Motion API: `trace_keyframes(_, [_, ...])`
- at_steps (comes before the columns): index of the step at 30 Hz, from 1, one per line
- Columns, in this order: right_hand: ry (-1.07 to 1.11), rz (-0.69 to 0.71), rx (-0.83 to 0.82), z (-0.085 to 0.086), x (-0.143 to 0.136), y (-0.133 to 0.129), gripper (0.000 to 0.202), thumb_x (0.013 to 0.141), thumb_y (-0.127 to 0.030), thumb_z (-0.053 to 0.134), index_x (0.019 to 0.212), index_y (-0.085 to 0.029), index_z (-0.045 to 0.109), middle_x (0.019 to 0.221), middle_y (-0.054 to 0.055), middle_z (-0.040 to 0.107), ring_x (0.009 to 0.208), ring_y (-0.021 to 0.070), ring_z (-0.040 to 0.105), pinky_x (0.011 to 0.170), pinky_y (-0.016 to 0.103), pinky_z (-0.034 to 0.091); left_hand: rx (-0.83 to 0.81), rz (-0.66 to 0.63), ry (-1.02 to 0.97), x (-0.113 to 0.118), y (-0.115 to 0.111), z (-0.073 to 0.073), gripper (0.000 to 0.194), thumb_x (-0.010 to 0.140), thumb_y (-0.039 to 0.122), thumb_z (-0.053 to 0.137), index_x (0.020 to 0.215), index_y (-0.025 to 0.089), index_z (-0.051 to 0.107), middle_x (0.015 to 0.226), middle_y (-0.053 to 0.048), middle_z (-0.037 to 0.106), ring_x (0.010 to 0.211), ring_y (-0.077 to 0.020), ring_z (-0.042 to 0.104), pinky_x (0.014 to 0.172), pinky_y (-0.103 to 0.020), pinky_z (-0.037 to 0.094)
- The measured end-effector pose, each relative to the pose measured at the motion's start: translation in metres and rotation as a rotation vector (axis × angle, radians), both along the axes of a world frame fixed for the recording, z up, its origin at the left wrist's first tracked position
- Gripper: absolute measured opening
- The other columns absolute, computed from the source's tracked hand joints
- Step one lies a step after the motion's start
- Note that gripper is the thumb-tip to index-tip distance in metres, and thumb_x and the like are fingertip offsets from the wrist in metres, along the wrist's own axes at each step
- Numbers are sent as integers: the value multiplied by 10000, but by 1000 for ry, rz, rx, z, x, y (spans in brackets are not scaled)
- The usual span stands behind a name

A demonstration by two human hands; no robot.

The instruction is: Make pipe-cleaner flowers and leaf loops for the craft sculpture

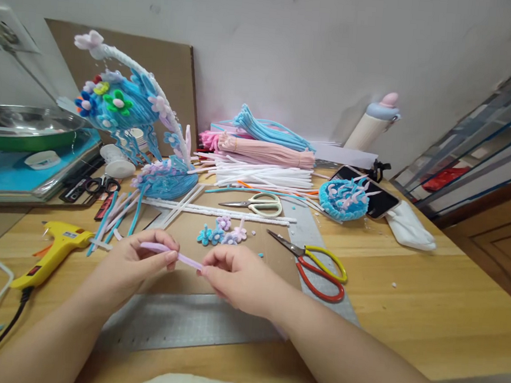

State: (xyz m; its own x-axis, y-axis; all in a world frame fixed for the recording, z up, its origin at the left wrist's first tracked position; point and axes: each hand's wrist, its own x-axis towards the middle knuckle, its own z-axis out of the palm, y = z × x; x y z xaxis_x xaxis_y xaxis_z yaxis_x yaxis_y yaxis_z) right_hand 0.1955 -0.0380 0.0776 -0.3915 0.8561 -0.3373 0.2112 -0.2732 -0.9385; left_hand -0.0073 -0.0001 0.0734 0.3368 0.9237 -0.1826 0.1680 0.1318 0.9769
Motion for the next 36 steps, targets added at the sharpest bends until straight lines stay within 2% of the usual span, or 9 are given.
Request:
trace_keyframes(3, [-362, 70, 299, 15, 15, -17, 173, 863, -289, 502, 755, -195, 599, 616, -34, 545, 550, 88, 458, 489, 200, 293, 21, -74, 237, -4, -12, 4, 132, 705, 291, 670, 701, 165, 630, 618, 5, 612, 580, -129, 530, 538, -204, 368])
trace_keyframes(7, [-641, 214, 375, 16, 30, -46, 177, 869, -227, 490, 736, -223, 605, 696, -29, 626, 645, 121, 531, 551, 223, 307, 86, -273, 493, 0, -35, 2, 128, 747, 272, 601, 724, 184, 690, 676, -15, 662, 653, -159, 568, 601, -224, 380])
trace_keyframes(13, [-627, 308, 402, 4, 44, -59, 176, 875, -185, 492, 756, -213, 618, 719, -16, 650, 664, 124, 565, 586, 221, 346, -98, -523, 415, 8, -51, 0, 140, 752, 264, 563, 716, 171, 661, 621, 26, 555, 583, -116, 453, 526, -197, 316])
trace_keyframes(15, [-575, 284, 433, 5, 48, -54, 170, 886, -206, 484, 793, -210, 626, 763, -1, 651, 709, 132, 574, 620, 224, 374, -122, -473, 378, 10, -48, 1, 145, 749, 279, 566, 720, 159, 642, 595, 39, 507, 565, -108, 414, 516, -196, 301])
trace_keyframes(19, [-711, -36, 594, -5, 54, -32, 138, 885, -210, 478, 877, -187, 614, 869, 39, 623, 821, 160, 558, 717, 270, 397, -62, -362, 398, 14, -37, -1, 193, 747, 325, 580, 722, 152, 660, 589, 31, 522, 554, -113, 421, 507, -205, 299])
trace_keyframes(23, [-885, -23, 682, -27, 47, -14, 70, 825, -161, 550, 825, -168, 619, 839, 48, 595, 826, 169, 539, 721, 280, 390, -2, -314, 351, 19, -27, -12, 153, 703, 296, 643, 692, 149, 683, 648, 4, 578, 597, -124, 500, 536, -209, 363])
trace_keyframes(28, [-835, -106, 672, -22, 37, -18, 110, 824, -132, 506, 740, -172, 565, 769, 28, 577, 774, 163, 522, 685, 271, 378, -288, -160, 61, 22, -22, -29, 263, 625, 304, 735, 787, 145, 600, 554, 52, 574, 440, -84, 498, 421, -182, 387])
trace_keyframes(32, [-661, -156, 645, -5, 21, -35, 92, 807, -120, 495, 761, -191, 531, 780, 5, 582, 745, 146, 526, 648, 252, 365, -400, -96, -101, 22, -23, -27, 211, 663, 259, 728, 773, 125, 608, 651, -13, 667, 589, -103, 620, 610, -206, 512])
trace_keyframes(36, [-682, -75, 699, -8, 2, -40, 104, 803, -99, 497, 769, -190, 534, 750, 5, 587, 736, 152, 520, 657, 262, 346, -650, -47, -261, 18, -23, -17, 152, 750, 150, 625, 895, 111, 643, 907, -101, 713, 832, -165, 679, 764, -232, 537])
